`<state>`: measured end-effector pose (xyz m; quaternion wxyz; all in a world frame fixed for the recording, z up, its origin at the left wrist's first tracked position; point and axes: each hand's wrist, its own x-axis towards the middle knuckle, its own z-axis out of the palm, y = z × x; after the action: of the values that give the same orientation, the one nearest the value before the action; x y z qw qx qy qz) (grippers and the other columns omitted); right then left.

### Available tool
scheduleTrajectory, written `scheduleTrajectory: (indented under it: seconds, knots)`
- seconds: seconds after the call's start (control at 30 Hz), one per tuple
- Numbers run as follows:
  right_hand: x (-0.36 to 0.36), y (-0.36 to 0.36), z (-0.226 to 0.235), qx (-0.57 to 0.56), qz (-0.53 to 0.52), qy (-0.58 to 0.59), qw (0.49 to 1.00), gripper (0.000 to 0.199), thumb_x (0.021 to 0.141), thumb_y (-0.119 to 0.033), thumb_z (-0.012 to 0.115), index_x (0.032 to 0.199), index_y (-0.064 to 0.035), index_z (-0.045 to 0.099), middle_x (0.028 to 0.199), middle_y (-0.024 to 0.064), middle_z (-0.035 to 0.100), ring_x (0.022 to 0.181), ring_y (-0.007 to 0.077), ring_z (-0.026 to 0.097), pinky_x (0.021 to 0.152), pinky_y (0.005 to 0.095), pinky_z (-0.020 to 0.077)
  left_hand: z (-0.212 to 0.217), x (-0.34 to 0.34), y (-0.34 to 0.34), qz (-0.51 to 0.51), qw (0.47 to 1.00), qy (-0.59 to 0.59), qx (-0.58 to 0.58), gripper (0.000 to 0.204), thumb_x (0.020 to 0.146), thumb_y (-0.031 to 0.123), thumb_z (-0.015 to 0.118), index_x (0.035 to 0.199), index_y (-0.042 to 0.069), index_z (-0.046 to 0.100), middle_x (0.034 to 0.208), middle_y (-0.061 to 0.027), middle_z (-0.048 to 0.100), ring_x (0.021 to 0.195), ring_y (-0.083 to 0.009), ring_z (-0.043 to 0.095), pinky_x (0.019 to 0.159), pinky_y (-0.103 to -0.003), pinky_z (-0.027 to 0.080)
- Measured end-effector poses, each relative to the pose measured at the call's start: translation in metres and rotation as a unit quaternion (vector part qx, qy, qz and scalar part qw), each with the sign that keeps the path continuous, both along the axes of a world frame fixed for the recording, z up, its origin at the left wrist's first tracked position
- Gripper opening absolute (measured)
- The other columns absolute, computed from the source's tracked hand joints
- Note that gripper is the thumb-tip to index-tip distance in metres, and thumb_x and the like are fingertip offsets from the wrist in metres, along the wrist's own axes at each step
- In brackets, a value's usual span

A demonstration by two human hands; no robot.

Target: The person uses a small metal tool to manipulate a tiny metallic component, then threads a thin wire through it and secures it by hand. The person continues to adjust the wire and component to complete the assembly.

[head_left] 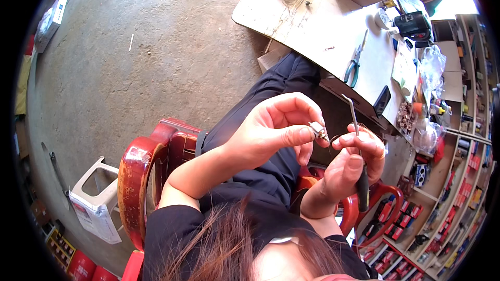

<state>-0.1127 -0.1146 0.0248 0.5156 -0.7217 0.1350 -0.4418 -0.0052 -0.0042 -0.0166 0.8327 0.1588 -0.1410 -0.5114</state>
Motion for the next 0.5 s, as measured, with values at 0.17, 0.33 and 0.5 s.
scheduleTrajectory:
  seconds: [0.17, 0.33, 0.5]
  knots:
    - [0.0012, -0.0048, 0.0021, -0.102, 0.043, 0.030, 0.993, 0.026, 0.080, -0.020, 0.078, 0.095, -0.0038, 0.063, 0.083, 0.0092, 0.071, 0.077, 0.0209, 0.068, 0.088, 0.0401, 0.0472, 0.0050, -0.0015, 0.0028, 0.037, 0.998, -0.041, 0.029, 0.018, 0.088, 0.004, 0.067, 0.101, -0.002, 0.057, 0.091, -0.0149, 0.064, 0.067, -0.0174, 0.064, 0.058, -0.027, 0.053]
    - [0.0021, -0.0052, -0.0001, -0.145, 0.048, 0.067, 0.986, 0.018, 0.079, -0.009, 0.076, 0.093, -0.0050, 0.065, 0.085, 0.0101, 0.072, 0.079, 0.0224, 0.070, 0.085, 0.0408, 0.0500, 0.0082, -0.0051, 0.0056, 0.111, 0.985, -0.113, 0.061, 0.022, 0.084, -0.002, 0.071, 0.102, -0.002, 0.058, 0.091, -0.0072, 0.065, 0.081, -0.0120, 0.065, 0.069, -0.025, 0.054]
    - [0.0062, -0.0031, -0.0013, -0.104, 0.053, 0.074, 0.990, 0.012, 0.080, -0.006, 0.074, 0.090, -0.0043, 0.067, 0.084, 0.0099, 0.072, 0.079, 0.0214, 0.069, 0.087, 0.0411, 0.0501, 0.0050, -0.0050, 0.0072, 0.205, 0.941, -0.249, 0.098, 0.022, 0.080, -0.001, 0.075, 0.098, -0.002, 0.061, 0.090, -0.0062, 0.066, 0.081, -0.0105, 0.066, 0.071, -0.024, 0.054]
